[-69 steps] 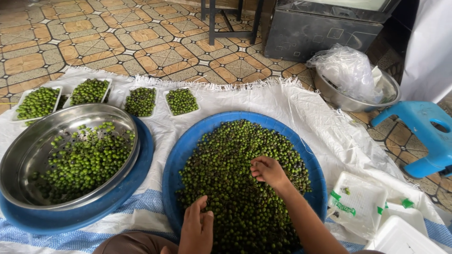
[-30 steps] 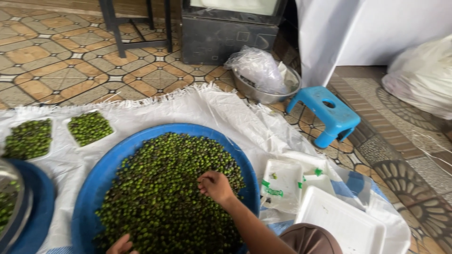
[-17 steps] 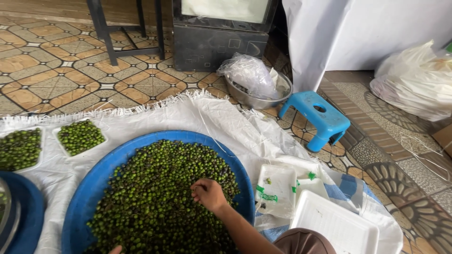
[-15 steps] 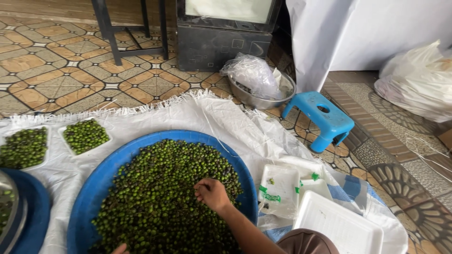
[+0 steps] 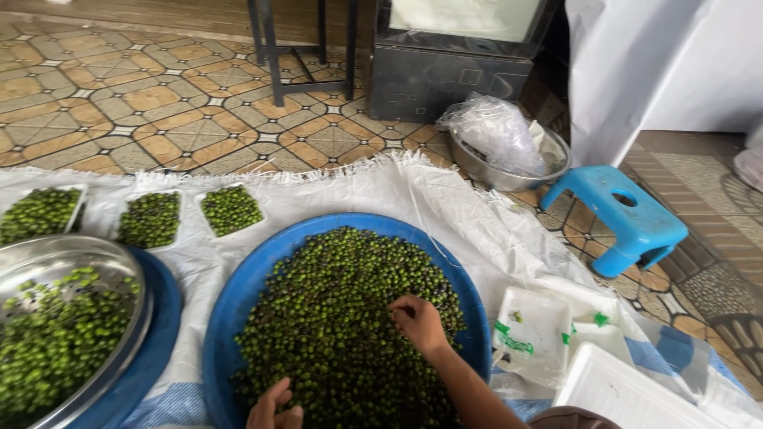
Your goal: Manually sorting small green fruits from a large tray into smaller containers while sitting on the floor.
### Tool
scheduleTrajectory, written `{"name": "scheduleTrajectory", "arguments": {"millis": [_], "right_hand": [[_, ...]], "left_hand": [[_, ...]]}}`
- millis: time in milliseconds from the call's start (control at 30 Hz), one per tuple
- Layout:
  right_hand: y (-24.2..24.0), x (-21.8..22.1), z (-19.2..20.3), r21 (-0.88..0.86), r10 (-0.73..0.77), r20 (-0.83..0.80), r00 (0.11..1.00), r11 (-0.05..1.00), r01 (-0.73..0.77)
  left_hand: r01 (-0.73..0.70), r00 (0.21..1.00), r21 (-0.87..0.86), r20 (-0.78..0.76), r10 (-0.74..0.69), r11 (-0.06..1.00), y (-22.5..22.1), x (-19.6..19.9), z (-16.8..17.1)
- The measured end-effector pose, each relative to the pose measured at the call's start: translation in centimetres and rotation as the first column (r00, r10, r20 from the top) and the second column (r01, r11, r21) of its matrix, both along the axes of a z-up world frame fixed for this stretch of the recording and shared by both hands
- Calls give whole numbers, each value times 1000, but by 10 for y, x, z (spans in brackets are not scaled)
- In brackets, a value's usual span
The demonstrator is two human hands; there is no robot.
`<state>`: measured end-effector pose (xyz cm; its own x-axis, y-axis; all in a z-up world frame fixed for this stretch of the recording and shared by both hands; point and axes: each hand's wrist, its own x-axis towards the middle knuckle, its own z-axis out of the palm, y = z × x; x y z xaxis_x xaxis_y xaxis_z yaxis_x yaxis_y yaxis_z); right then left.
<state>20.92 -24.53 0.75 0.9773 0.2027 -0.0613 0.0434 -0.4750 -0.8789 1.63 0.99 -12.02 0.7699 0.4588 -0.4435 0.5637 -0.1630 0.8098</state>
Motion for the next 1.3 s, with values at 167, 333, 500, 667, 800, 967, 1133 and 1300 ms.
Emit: {"name": "scheduleTrajectory", "arguments": {"millis": [167, 333, 500, 667, 800, 967, 1133, 1300], "right_hand": [[9, -5, 3, -147, 53, 106, 993, 988, -37], [22, -16, 7, -198, 158, 167, 973, 972, -123], [23, -17, 5, -210, 199, 186, 962, 965, -159], [22, -16, -2, -219, 224, 209, 952, 959, -177], [24, -19, -3, -217, 242, 217, 946, 956, -196], [31, -26, 3, -220, 275, 208, 939, 948, -229], [38, -35, 12, -220, 334, 281, 900, 935, -278], [54, -56, 20, -224, 408, 348, 844, 911, -347]], "left_hand": [[-43, 999, 145, 1, 44, 988, -12, -7, 30], [-1, 1000, 139, -1, 1, 990, -14, -16, 69], [-9, 998, 171, 69, -3, 985, -15, -19, 64], [-51, 995, 151, 88, 38, 987, -18, -20, 62], [-65, 975, 174, 219, 26, 983, -13, -17, 41], [-120, 973, 145, 214, 87, 982, -17, -18, 56], [-87, 983, 101, 172, 69, 991, -19, -19, 76], [-76, 979, 71, 195, 61, 995, -18, -21, 73]]}}
